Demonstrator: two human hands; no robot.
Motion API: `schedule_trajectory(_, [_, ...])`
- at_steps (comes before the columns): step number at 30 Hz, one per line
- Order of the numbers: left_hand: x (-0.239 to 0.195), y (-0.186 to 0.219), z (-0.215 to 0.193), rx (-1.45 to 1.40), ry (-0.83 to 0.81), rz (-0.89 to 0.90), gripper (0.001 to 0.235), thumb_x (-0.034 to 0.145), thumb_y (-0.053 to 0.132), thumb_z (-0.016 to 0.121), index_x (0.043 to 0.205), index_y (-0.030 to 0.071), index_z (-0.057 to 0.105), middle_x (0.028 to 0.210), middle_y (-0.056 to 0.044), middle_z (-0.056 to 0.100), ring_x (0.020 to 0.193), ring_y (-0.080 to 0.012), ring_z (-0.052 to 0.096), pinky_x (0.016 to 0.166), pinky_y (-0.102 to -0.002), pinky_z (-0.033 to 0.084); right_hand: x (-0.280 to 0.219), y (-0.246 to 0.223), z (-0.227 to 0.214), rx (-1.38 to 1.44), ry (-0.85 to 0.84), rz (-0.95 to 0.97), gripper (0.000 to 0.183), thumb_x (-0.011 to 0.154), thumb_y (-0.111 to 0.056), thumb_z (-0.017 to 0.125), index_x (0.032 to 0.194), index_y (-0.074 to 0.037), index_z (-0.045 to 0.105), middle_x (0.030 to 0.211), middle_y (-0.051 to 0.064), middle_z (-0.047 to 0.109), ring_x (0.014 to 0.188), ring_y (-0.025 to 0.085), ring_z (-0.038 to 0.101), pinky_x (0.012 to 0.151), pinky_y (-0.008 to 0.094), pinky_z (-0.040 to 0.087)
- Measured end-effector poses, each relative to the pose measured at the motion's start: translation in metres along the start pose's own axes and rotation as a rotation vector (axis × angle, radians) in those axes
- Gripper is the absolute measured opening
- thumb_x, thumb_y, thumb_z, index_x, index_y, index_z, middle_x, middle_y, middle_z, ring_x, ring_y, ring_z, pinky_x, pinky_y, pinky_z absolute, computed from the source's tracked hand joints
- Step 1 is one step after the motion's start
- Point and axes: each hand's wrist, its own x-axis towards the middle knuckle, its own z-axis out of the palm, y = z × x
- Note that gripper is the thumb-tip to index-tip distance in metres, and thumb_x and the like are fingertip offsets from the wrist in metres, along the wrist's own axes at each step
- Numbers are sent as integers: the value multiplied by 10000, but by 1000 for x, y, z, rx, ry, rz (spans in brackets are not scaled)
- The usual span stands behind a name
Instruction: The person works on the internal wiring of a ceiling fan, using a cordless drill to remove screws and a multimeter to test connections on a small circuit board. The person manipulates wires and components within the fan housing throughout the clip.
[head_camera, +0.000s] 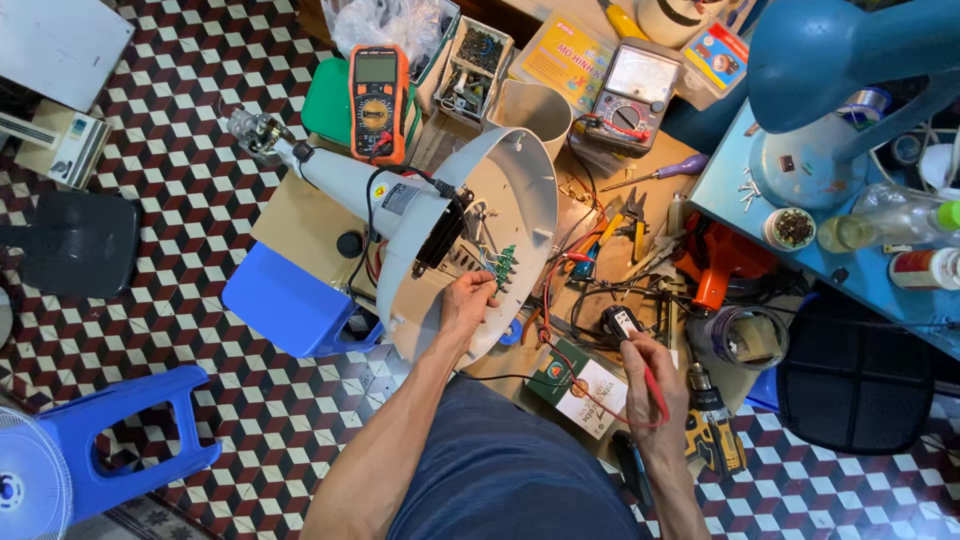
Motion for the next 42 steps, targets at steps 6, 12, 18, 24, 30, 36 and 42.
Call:
schedule_trajectory(6, [5, -3, 1, -4, 8, 4, 304, 910, 188, 683, 1150, 2, 681, 889, -50, 728, 693, -88, 666, 529, -251, 486, -21, -4, 13, 153, 168, -112, 299, 992, -218, 672, 1186, 10, 667, 1372, 189, 651, 1229, 251, 644, 1028, 343, 496])
schedule_trajectory(12, [6, 4, 2, 13, 11, -32, 302, 911, 214, 688, 1151, 30, 695, 837, -54, 720, 646, -97, 605, 512, -251, 454, -32, -14, 20, 54, 194, -108, 332, 1009, -261, 634, 1193, 15, 649, 1414, 203, 618, 1205, 261, 652, 1020, 351, 502])
schedule_trajectory(18, [0, -3, 2, -131, -60, 3, 292, 907, 193, 699, 1136, 11, 686, 841, -33, 721, 662, -76, 628, 518, -227, 452, -34, -29, 1, -225, 230, -245, 519, 1143, -406, 457, 1398, 38, 542, 1371, 289, 569, 1188, 385, 593, 987, 431, 464])
schedule_trajectory(24, [-6, -4, 0, -156, -70, -53, 258, 913, 193, 689, 1113, 31, 705, 811, -35, 705, 647, -76, 618, 484, -213, 431, -38, -39, -32, -46, 63, 218, 510, 1096, -406, 461, 1509, -111, 509, 1050, 227, 721, 919, 317, 700, 791, 400, 526])
schedule_trajectory(30, [-10, -5, 12, -158, 16, -47, 261, 895, 174, 695, 1110, 25, 699, 835, -6, 713, 666, -74, 654, 487, -235, 431, -35, -41, -72, 494, -93, -256, 396, 997, -97, 549, 1380, -2, 518, 1215, 165, 677, 1109, 267, 688, 913, 349, 569])
schedule_trajectory(36, [2, -18, 19, -77, 92, -33, 251, 893, 185, 703, 1104, 50, 722, 797, -30, 705, 654, -85, 646, 502, -249, 440, -30, -21, -101, 1030, -235, -163, 370, 969, 22, 497, 1334, 25, 560, 1227, 199, 683, 1178, 324, 688, 1069, 449, 550])
schedule_trajectory(42, [14, -33, 21, -76, 148, -36, 306, 882, 187, 703, 1147, 36, 730, 803, -53, 727, 619, -104, 644, 504, -268, 452, -21, 3, -92, 1109, -280, -55, 309, 1013, -58, 541, 1318, -17, 564, 1127, 176, 674, 945, 277, 687, 823, 401, 558])
